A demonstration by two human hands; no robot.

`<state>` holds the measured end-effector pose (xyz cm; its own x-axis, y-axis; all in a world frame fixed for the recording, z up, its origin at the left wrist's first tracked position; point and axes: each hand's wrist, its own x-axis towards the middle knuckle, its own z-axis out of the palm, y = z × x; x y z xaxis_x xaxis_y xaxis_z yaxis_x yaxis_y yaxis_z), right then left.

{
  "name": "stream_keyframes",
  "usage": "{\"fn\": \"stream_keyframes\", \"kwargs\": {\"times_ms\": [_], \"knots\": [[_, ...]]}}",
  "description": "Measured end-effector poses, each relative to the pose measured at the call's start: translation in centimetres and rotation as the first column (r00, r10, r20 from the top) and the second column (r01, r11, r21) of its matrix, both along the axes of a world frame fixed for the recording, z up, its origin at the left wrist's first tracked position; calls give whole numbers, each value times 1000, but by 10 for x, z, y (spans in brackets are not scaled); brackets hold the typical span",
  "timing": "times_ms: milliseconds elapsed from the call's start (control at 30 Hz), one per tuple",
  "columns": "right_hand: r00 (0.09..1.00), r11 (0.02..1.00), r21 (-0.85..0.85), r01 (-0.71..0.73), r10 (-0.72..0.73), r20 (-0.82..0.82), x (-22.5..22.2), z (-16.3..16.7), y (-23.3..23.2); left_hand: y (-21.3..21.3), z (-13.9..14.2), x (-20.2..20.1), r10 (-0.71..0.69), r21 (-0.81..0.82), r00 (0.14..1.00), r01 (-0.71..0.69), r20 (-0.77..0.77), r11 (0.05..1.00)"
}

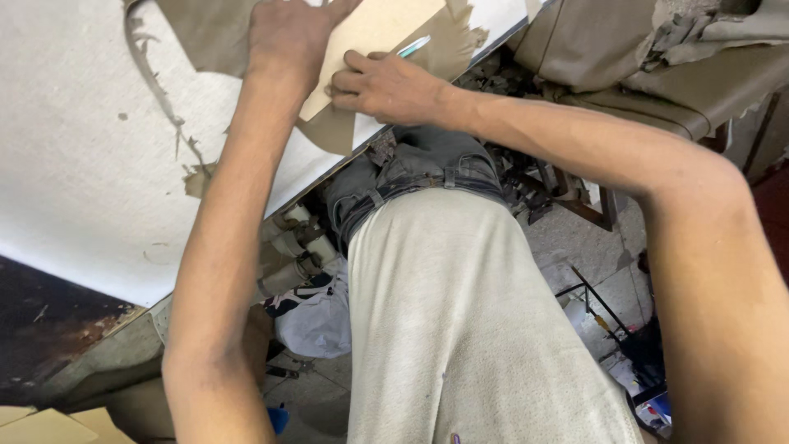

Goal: The person places a wooden pattern piece on a large sheet of brown fabric, traces its outline with a marker, and cuts along the traced line with a utility knife. They repeat this process with multiple pattern pieces, removing cut fabric pieces and repositioning the pattern for subsequent cuts.

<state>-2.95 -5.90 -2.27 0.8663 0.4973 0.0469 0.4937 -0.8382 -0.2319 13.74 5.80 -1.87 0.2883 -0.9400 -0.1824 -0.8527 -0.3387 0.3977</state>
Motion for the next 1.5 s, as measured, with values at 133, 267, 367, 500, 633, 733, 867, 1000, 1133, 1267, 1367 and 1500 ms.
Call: {"fn": "stream_keyframes", "kwargs": {"times_ms": [133, 267, 367, 500, 633, 733, 867, 1000, 1133, 1267, 1367, 1500], "knots": [[1000, 996, -84, -6, 4, -17, -14, 15, -98, 6, 16, -15, 31, 242, 999, -39, 40, 969], [999, 981, -190, 32, -31, 10, -31, 25, -176, 8, 30, -46, 115, 93, 981, -131, 159, 987], [991, 987, -92, 134, -132, 24, -42, 15, -180, 1, 39, -69, 278, -103, 955, -268, 104, 958], [928, 899, 228, 373, -366, -78, -63, 13, -168, -13, 50, -73, 439, -167, 895, -446, -79, 879], [716, 518, 523, 677, -631, -301, -90, 20, -165, -22, 57, -60, 483, -4, 858, -491, -173, 871], [716, 457, 607, 651, -634, -292, -98, 13, -170, -26, 61, -58, 455, 6, 877, -460, -153, 888], [630, 200, 648, 735, -555, -543, -95, 3, -181, -30, 74, -79, 390, 52, 918, -387, -70, 921], [551, 84, 582, 809, -456, -699, -87, 18, -194, -43, 87, -114, 154, -105, 935, -127, 318, 986], [716, 195, 700, 687, -348, -605, -68, 46, -208, -78, 88, -123, 13, -240, 964, 53, 267, 969], [715, 356, 621, 698, -297, -633, -48, 55, -232, -137, 82, -112, -151, -261, 926, 250, 347, 932], [644, 350, 556, 754, -230, -730, -45, 48, -264, -179, 78, -101, -205, -289, 916, 311, 346, 905], [598, 196, 565, 802, -273, -754, -58, 38, -319, -202, 63, -61, -133, -334, 971, 194, 198, 922]]}}
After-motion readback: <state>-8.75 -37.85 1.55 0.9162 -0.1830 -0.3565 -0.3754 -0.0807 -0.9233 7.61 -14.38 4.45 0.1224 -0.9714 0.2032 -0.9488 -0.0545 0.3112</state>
